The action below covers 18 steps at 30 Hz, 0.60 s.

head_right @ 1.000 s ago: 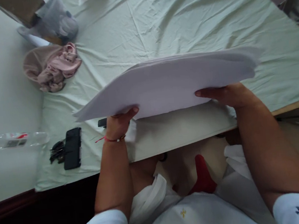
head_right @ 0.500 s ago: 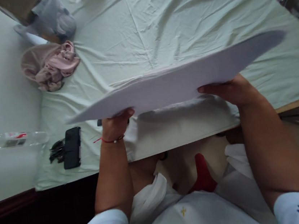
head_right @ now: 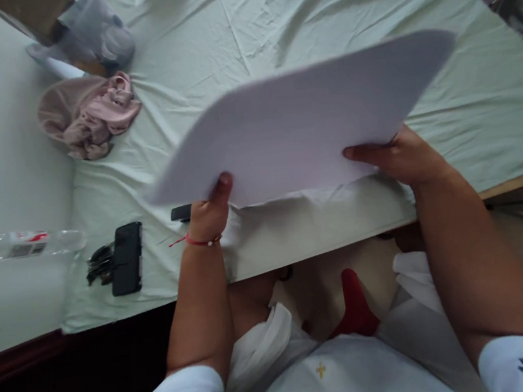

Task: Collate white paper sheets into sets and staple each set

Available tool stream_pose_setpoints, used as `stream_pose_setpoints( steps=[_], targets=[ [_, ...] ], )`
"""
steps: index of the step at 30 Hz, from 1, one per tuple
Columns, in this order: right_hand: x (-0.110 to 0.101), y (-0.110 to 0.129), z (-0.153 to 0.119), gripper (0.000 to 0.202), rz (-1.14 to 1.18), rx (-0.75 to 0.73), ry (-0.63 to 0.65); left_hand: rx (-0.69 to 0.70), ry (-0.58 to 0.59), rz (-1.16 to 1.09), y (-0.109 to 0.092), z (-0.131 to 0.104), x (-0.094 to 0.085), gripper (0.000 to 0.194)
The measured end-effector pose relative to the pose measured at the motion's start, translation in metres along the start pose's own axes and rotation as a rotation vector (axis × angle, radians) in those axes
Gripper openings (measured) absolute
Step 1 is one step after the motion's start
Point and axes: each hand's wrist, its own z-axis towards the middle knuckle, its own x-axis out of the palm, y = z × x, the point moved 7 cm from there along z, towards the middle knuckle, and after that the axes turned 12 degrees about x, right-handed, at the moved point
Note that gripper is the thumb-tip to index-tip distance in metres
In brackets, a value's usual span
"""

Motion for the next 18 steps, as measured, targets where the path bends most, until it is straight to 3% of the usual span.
stream_pose_setpoints(
  steps=[2,4,9,13,16,18],
  targets=[
    [0.004,0.000,-0.002,0.036,0.023,0.045,0.056,-0.028,-0.071,-0.062,0.002,-0.001,0.000,0.045],
    [0.006,-0.003,-0.003,0.029,0.028,0.118,0.087,-0.138,-0.112,-0.143,0.007,-0.003,0.002,0.046],
    [0.007,-0.010,-0.003,0.033,0.123,0.231,0.097,-0.364,-0.192,-0.237,0.013,-0.010,0.004,0.034],
    [0.018,-0.012,-0.004,0.033,0.211,0.276,0.184,-0.405,-0.187,-0.303,0.014,-0.010,0.006,0.031],
    [0.016,-0.007,-0.002,0.023,0.264,0.201,0.105,-0.387,-0.109,-0.341,0.014,-0.008,0.009,0.041],
    [0.011,-0.001,0.000,0.018,0.291,0.091,0.024,-0.302,-0.067,-0.331,0.010,-0.005,0.009,0.048]
  ],
)
